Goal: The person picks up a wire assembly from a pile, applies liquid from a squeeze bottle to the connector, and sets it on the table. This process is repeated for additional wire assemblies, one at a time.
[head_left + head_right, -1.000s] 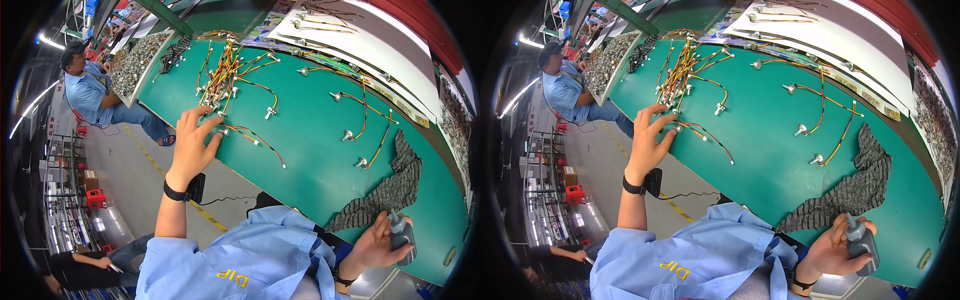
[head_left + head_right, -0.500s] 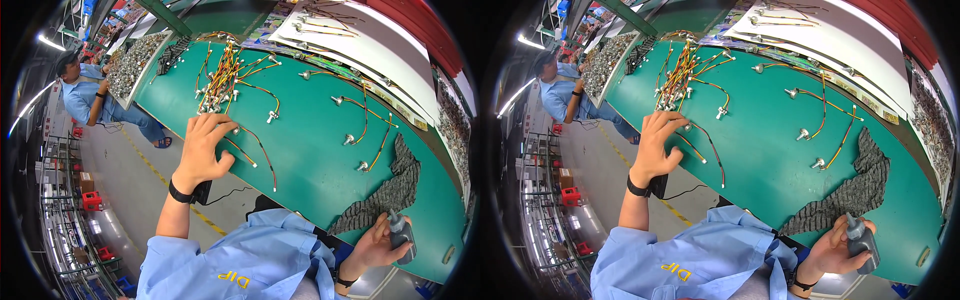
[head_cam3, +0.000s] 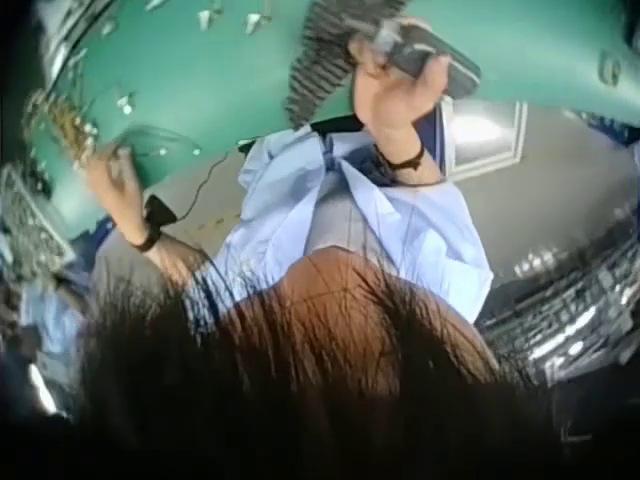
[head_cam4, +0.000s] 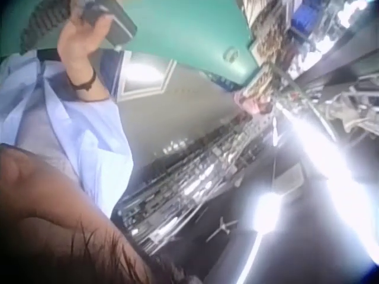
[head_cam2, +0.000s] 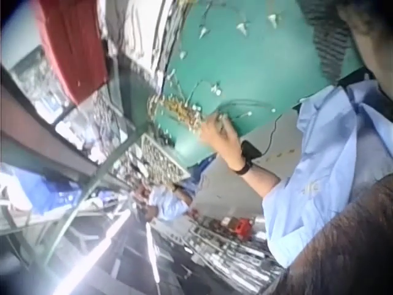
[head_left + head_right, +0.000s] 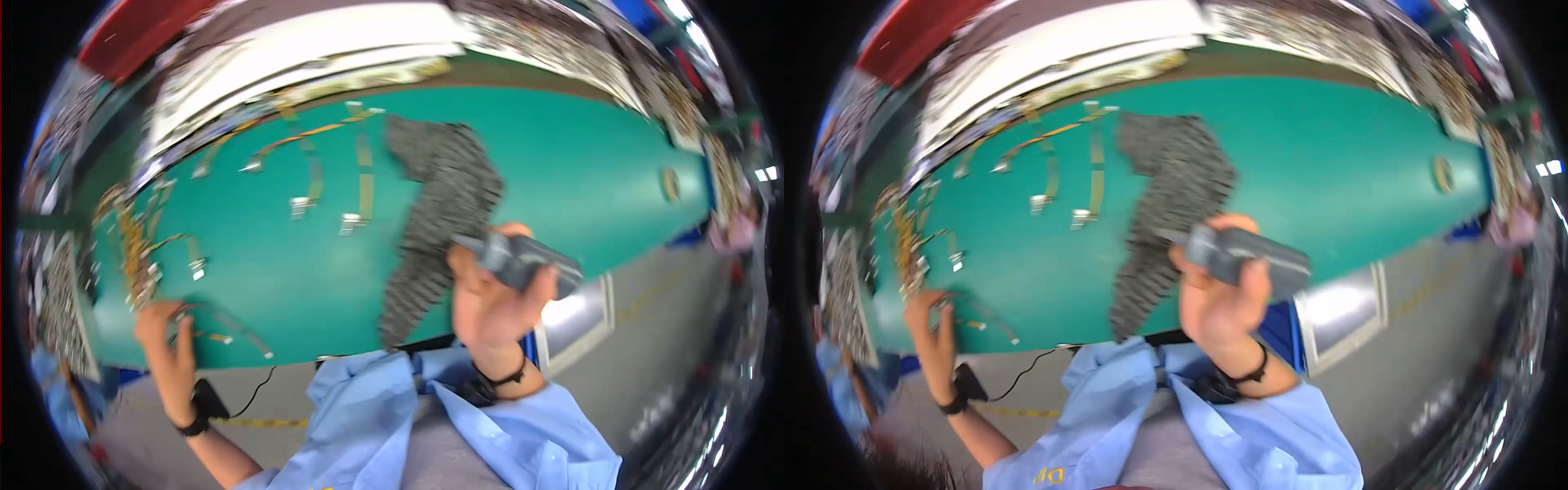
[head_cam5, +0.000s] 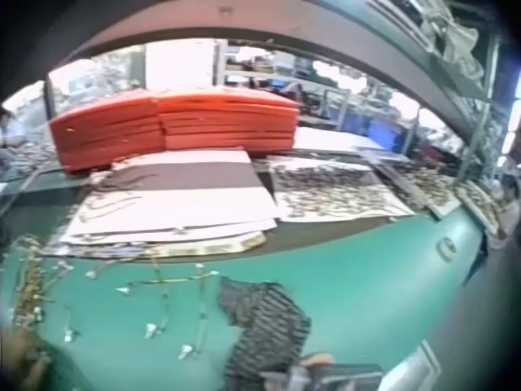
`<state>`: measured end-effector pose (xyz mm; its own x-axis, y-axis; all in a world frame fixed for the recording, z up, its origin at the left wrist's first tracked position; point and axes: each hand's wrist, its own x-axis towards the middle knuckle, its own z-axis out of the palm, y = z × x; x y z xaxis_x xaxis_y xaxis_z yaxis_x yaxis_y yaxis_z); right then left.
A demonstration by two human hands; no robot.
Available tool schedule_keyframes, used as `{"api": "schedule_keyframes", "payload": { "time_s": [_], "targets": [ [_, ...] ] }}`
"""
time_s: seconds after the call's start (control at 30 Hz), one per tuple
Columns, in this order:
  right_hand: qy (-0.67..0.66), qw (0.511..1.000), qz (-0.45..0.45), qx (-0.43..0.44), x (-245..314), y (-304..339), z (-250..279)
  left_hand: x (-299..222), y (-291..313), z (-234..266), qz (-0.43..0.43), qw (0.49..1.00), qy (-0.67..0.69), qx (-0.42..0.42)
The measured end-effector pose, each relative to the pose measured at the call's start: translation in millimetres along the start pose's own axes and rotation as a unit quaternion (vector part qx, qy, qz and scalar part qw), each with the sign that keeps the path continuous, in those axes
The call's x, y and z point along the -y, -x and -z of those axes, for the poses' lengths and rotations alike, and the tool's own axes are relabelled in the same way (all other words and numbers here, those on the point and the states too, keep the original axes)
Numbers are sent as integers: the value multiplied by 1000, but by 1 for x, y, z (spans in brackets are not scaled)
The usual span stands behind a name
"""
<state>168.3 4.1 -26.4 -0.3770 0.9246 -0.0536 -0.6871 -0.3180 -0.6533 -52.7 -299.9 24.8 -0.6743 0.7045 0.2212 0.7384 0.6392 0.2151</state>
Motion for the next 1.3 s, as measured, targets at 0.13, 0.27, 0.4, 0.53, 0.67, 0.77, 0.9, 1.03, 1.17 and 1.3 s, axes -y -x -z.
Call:
{"api": "schedule_keyframes", "payload": {
  "time_s": [0.13,0.27,0.4,0.53,0.67,0.77,0.9,1.03,1.17,1.3],
  "targets": [
    [-74,993,-63,68,24,-10,20,6,-15,-15,-46,993,101,-49],
    [-103,990,-77,63,36,-10,24,-12,-26,-20,-64,959,240,-136],
    [-126,987,-89,38,39,-9,14,-48,-28,-22,-50,907,370,-192],
    [-132,987,-75,43,42,-11,14,-121,-30,-44,31,857,506,-93],
    [-183,978,-81,59,38,-12,9,-173,-23,-54,121,869,479,43],
    [-98,989,-62,91,34,-12,22,-208,-33,-67,109,807,566,132],
    [17,977,-83,197,32,-7,15,-207,-35,-95,69,706,671,215],
    [124,954,-103,253,28,-7,1,-209,-38,-98,-48,790,591,153],
    [231,937,-21,263,25,-11,-5,-210,-35,-97,-16,782,597,177],
    [274,918,-124,258,30,-10,-4,-201,-32,-97,-30,762,607,225]
  ]
}}
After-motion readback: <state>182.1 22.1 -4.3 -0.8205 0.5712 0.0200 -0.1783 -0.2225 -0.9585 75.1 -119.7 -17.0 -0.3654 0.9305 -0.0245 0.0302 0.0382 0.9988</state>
